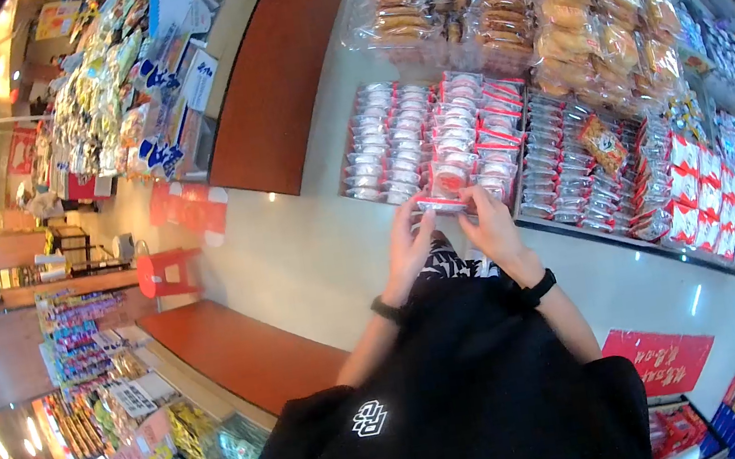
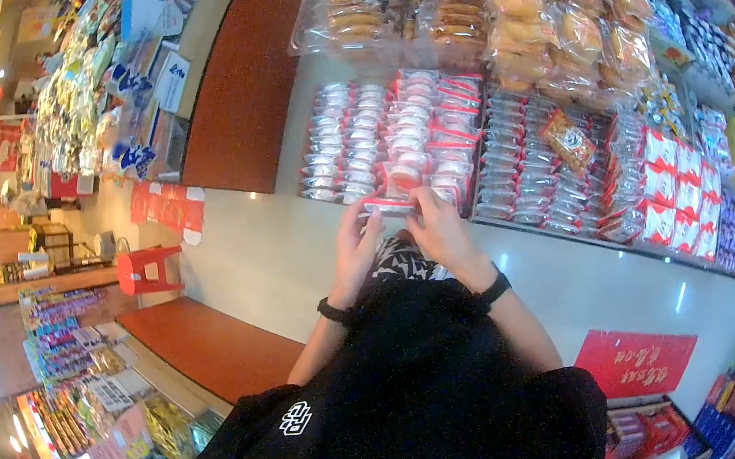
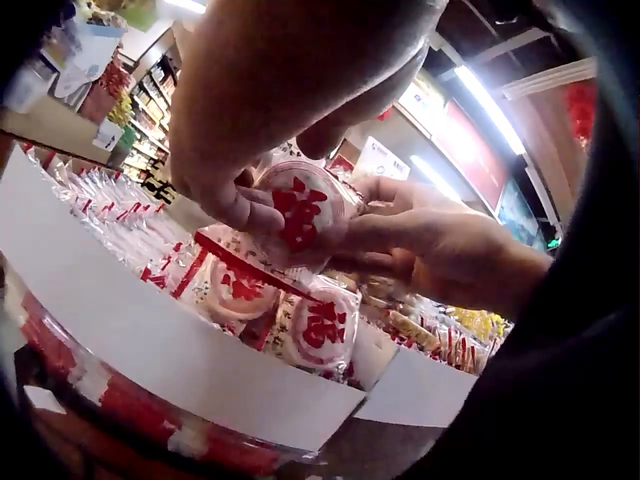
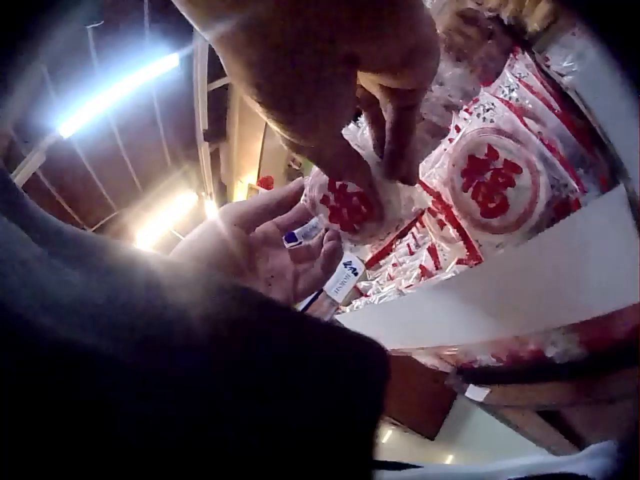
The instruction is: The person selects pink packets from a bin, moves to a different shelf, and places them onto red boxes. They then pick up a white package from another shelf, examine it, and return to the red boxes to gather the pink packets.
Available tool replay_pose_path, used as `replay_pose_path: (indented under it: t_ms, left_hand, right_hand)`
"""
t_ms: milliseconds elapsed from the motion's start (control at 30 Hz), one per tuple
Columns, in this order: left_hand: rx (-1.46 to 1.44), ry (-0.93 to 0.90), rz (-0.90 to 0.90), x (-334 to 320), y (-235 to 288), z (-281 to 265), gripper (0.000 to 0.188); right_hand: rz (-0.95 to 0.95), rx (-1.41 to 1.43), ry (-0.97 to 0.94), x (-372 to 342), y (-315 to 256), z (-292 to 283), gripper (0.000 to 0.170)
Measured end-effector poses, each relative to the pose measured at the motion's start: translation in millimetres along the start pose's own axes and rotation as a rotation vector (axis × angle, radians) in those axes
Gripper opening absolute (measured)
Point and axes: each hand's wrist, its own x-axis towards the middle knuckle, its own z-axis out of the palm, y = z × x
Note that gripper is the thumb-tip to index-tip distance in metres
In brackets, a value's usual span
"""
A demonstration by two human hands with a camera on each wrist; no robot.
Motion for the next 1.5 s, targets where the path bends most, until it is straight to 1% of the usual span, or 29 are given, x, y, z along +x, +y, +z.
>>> replay_pose_path:
  t_ms: [67, 100, 133, 167, 200, 233, 267, 367, 400, 433, 467, 567, 633, 667, 800, 833, 867, 900, 967, 1000, 1067, 1100, 1167, 1200, 1267, 1300, 1367, 1433, 1500]
  left_hand:
    - [-0.028, -0.043, -0.04, 15, -12, -5, 0.038]
    - [-0.01, -0.091, -0.054, 22, -15, -7, 0.039]
    - [0.007, -0.138, -0.066, 30, -19, -9, 0.04]
    - [-0.004, -0.192, -0.105, 40, -23, -12, 0.041]
    - [-0.008, -0.21, -0.102, 46, -27, -13, 0.041]
    - [-0.04, -0.22, -0.086, 51, -28, -15, 0.042]
    - [-0.072, -0.225, -0.075, 52, -30, -18, 0.042]
    - [-0.027, -0.226, -0.081, 59, -31, -25, 0.039]
    - [-0.028, -0.243, -0.081, 61, -29, -28, 0.039]
    - [0.001, -0.278, -0.133, 66, -22, -30, 0.037]
    - [0.032, -0.314, -0.182, 71, -15, -30, 0.036]
    - [0.108, -0.365, -0.169, 83, -13, -30, 0.033]
    - [0.078, -0.414, -0.197, 88, -15, -31, 0.032]
    - [0.048, -0.444, -0.229, 91, -16, -31, 0.032]
    - [0.044, -0.571, -0.238, 96, -19, -28, 0.033]
    - [0.127, -0.584, -0.177, 100, -21, -27, 0.034]
    - [0.203, -0.592, -0.115, 101, -21, -24, 0.034]
    - [0.203, -0.618, -0.109, 103, -22, -22, 0.034]
    - [0.056, -0.594, -0.208, 102, -22, -21, 0.029]
    - [0.061, -0.62, -0.212, 100, -23, -22, 0.029]
    - [0.097, -0.5, -0.117, 97, -27, -25, 0.028]
    - [0.103, -0.529, -0.128, 97, -31, -25, 0.028]
    - [-0.021, -0.528, -0.084, 97, -44, -25, 0.032]
    - [-0.022, -0.542, -0.101, 98, -51, -24, 0.032]
    - [0.01, -0.611, -0.041, 96, -53, -26, 0.033]
    - [0.01, -0.591, -0.11, 94, -50, -25, 0.032]
    - [0.053, -0.609, -0.142, 98, -47, -26, 0.031]
    - [0.093, -0.627, -0.164, 102, -46, -26, 0.029]
    - [0.172, -0.619, -0.194, 103, -49, -25, 0.026]
  right_hand:
    - [0.07, -0.035, 0.054, 2, 5, 8, 0.035]
    - [-0.036, -0.147, 0.111, 7, 9, 12, 0.034]
    - [-0.021, -0.16, 0.124, 8, 8, 13, 0.034]
    - [-0.057, -0.3, 0.159, 10, 6, 13, 0.033]
    - [-0.095, -0.44, 0.192, 14, 5, 15, 0.032]
    - [-0.049, -0.448, 0.209, 14, 7, 20, 0.026]
    - [-0.041, -0.454, 0.211, 13, 9, 25, 0.026]
    - [0.021, -0.53, 0.192, 9, 5, 35, 0.03]
    - [0.057, -0.532, 0.187, 8, 1, 36, 0.036]
    - [0.091, -0.537, 0.19, 10, -3, 36, 0.042]
    - [0.101, -0.547, 0.21, 13, -2, 38, 0.042]
    - [0.124, -0.638, 0.277, 11, 3, 46, 0.047]
    - [0.044, -0.709, 0.28, 7, 4, 50, 0.048]
    - [0.058, -0.715, 0.3, 6, 4, 50, 0.048]
    - [0.121, -0.812, 0.388, 1, 8, 58, 0.051]
    - [0.116, -0.842, 0.408, -1, 9, 59, 0.052]
    - [0.136, -0.852, 0.427, -4, 6, 61, 0.052]
    - [0.157, -0.847, 0.47, -6, 2, 66, 0.052]
    - [0.196, -0.849, 0.528, -14, -5, 70, 0.051]
    - [0.252, -0.793, 0.55, -22, -9, 72, 0.05]
    - [0.338, -0.738, 0.586, -39, -13, 76, 0.05]
    - [0.404, -0.718, 0.609, -51, -13, 77, 0.049]
    - [0.501, -0.701, 0.627, -78, -16, 85, 0.048]
    - [0.554, -0.691, 0.649, -90, -16, 91, 0.047]
    - [0.621, -0.674, 0.655, -114, -17, 97, 0.045]
    - [0.659, -0.651, 0.689, -123, -15, 98, 0.043]
    - [0.691, -0.625, 0.735, -135, -10, 96, 0.042]
    - [0.759, -0.576, 0.783, -147, -6, 96, 0.036]
    - [0.752, -0.568, 0.805, -157, 1, 93, 0.037]
